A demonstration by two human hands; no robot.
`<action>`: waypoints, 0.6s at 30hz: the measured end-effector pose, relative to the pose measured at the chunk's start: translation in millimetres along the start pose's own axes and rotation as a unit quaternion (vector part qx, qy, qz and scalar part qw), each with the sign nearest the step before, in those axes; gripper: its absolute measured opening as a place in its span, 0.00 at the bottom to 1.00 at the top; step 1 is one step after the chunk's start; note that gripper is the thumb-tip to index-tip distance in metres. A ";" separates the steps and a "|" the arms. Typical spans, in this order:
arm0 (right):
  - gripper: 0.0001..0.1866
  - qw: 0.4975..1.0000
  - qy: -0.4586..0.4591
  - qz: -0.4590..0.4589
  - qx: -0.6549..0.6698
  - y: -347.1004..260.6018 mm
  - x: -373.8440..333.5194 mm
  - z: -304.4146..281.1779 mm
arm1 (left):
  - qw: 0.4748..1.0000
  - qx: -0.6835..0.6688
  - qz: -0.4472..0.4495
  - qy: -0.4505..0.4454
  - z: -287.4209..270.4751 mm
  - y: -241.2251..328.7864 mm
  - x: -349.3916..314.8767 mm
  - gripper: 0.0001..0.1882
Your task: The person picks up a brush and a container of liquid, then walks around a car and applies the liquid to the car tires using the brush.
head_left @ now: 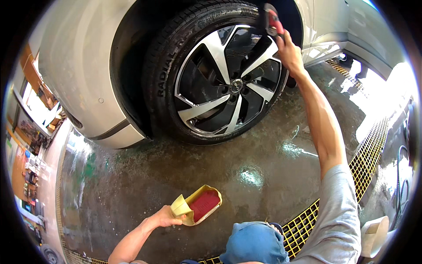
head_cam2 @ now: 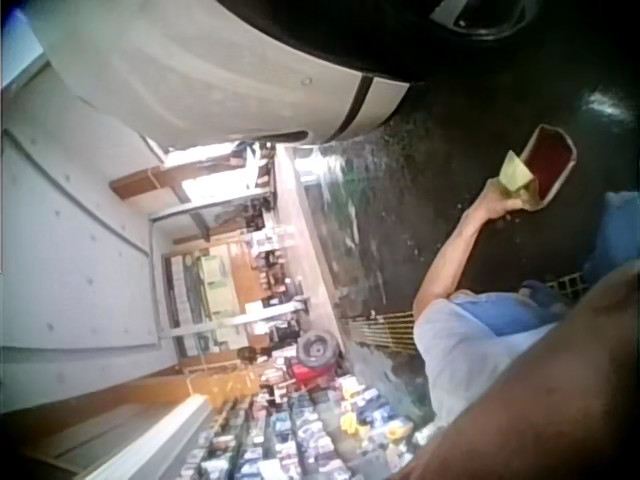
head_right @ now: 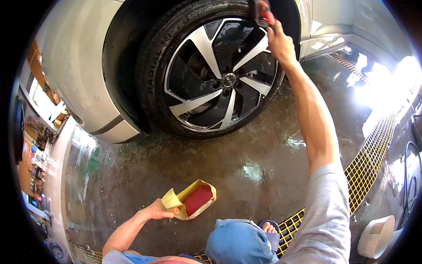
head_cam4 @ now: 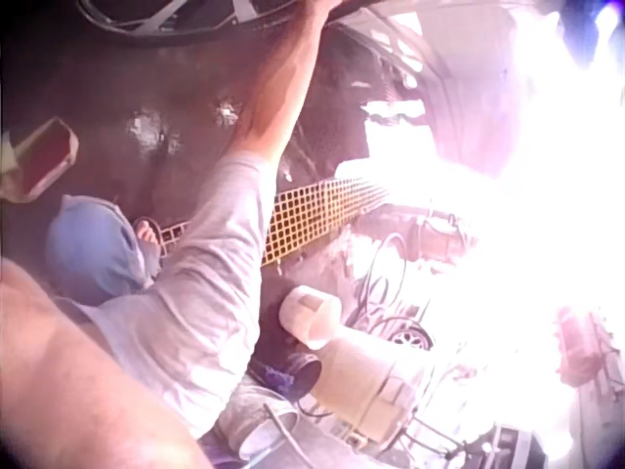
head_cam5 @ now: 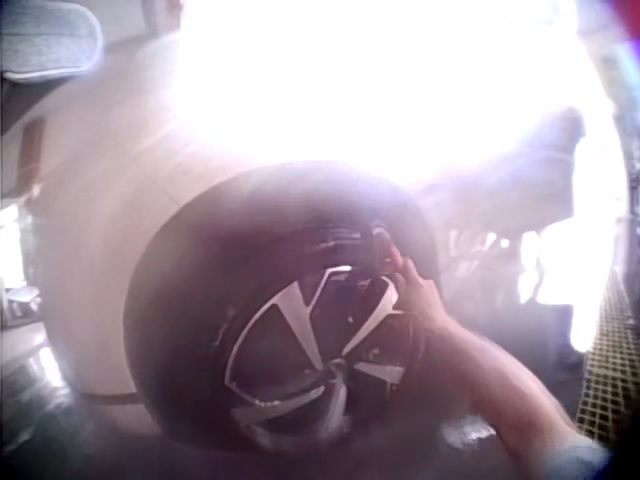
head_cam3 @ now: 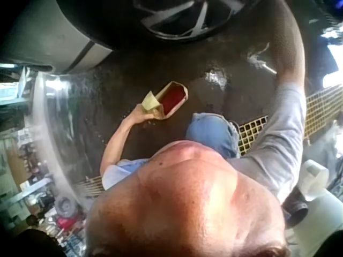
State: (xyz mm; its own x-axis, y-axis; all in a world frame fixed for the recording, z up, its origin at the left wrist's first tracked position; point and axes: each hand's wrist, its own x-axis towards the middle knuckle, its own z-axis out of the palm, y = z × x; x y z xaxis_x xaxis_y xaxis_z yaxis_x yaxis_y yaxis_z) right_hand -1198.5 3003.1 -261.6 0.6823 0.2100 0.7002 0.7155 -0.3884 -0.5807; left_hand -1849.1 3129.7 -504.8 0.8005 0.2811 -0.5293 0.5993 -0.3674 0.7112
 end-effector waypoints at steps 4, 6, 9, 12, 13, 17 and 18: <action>0.29 0.963 -0.139 0.230 0.031 36.0 7.9 -26.1 | 1.000 0.009 -0.003 0.006 0.2 -3.8 -6.9 0.20; 0.29 0.996 -0.011 0.047 -0.069 57.1 -2.2 -36.2 | 1.000 0.009 0.019 0.009 0.1 -4.6 0.1 0.20; 0.26 0.994 -0.005 -0.112 -0.007 -4.0 -28.1 -52.4 | 1.000 0.012 -0.006 0.008 -3.3 8.5 -1.9 0.21; 0.34 0.887 0.009 -0.444 -0.126 -65.2 -20.5 -63.3 | 1.000 0.011 0.001 0.012 0.3 -0.2 -3.0 0.21; 0.40 0.826 0.049 -0.527 -0.195 -79.7 -13.3 -60.1 | 1.000 0.009 0.002 0.005 0.3 -4.7 -1.4 0.20; 0.48 0.780 0.084 -0.558 -0.269 -92.8 10.4 -39.8 | 0.999 0.022 -0.035 -0.030 -4.8 0.5 2.3 0.19; 0.48 0.780 0.083 -0.556 -0.275 -85.7 10.7 -40.6 | 0.998 0.004 -0.050 -0.030 -4.5 4.3 0.3 0.20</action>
State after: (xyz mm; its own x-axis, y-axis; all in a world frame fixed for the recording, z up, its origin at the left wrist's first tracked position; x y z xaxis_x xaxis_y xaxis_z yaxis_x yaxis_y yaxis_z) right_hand -1258.7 3002.3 -187.5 -0.3759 0.5905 0.7142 0.6478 -0.3837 0.6582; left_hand -1846.4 3132.1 -499.8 0.7349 0.2638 -0.6247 0.6766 -0.3467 0.6496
